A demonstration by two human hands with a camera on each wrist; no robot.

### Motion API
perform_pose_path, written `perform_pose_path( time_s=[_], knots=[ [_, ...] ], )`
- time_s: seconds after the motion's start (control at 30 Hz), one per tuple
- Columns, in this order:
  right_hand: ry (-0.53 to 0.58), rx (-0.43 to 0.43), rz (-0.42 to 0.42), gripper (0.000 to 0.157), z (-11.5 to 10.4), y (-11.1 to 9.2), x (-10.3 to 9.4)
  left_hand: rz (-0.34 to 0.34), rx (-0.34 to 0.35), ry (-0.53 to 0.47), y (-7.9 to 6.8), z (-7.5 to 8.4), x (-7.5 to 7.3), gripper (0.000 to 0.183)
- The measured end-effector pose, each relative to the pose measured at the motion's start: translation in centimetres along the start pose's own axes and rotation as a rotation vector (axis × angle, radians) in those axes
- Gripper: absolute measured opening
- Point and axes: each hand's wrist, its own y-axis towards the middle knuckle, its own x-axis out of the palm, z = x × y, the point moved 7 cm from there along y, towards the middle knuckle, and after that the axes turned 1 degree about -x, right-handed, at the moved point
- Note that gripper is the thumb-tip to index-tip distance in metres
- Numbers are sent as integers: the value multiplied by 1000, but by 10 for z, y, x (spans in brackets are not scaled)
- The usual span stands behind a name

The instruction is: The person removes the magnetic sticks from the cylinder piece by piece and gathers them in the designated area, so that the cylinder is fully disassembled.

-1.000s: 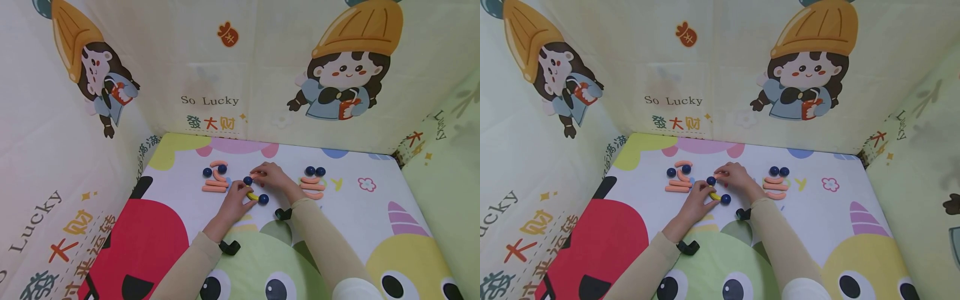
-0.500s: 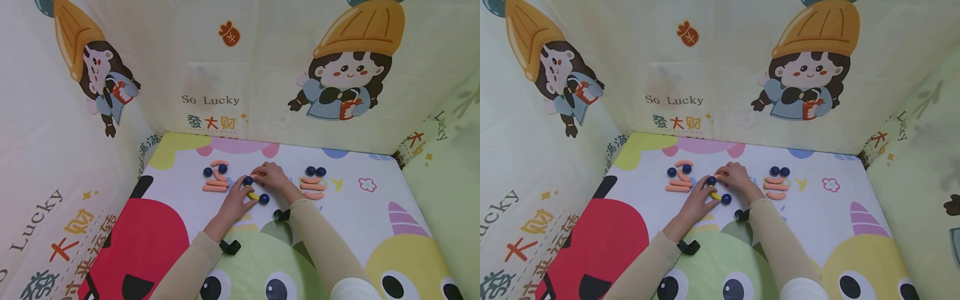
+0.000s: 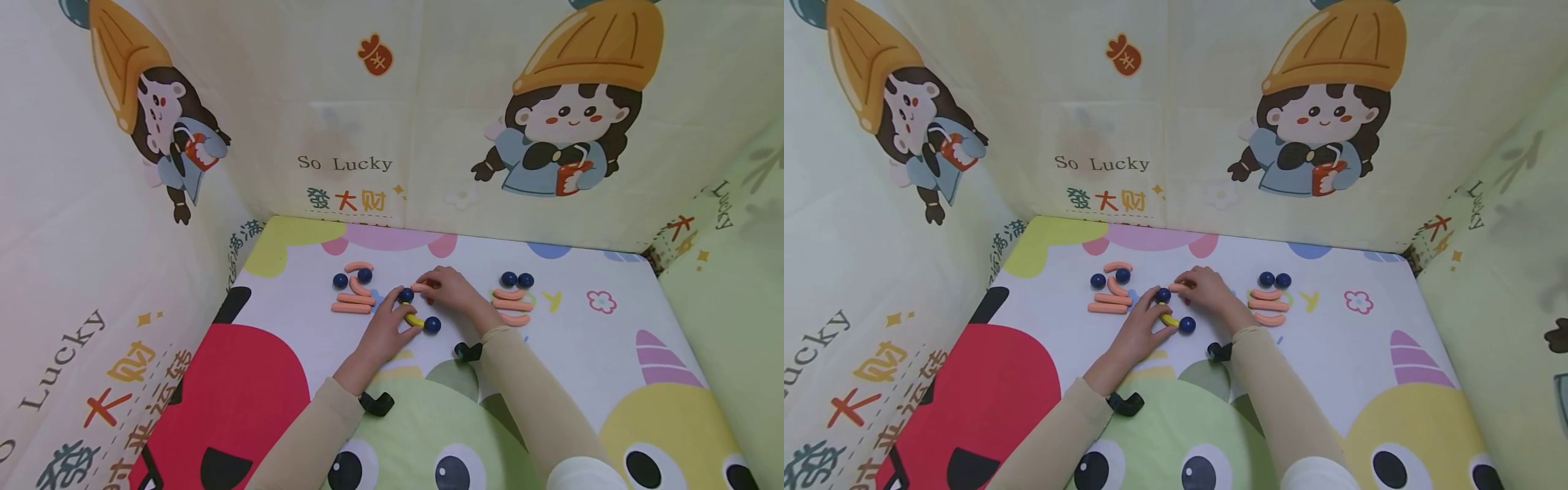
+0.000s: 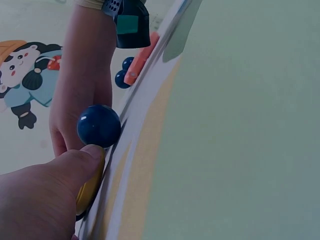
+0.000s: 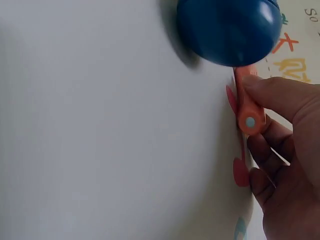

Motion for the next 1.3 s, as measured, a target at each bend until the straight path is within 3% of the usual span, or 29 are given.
perform_pose_path(
  time_s=[0.23,0.6,0.93,1.3],
  knots=[
    [10,-30,25,28,1,-7,-7,-2,-1,0,0,0,0,34],
    [-53,26,74,35,12,-31,-33,-22,-25,1,1,-2,0,36],
    [-33,107,132,34,30,-80,-71,-21,-26,-8,2,-2,1,37],
    [24,249,224,47,86,-134,-101,-46,-43,-21,3,-1,1,38]
  ],
)
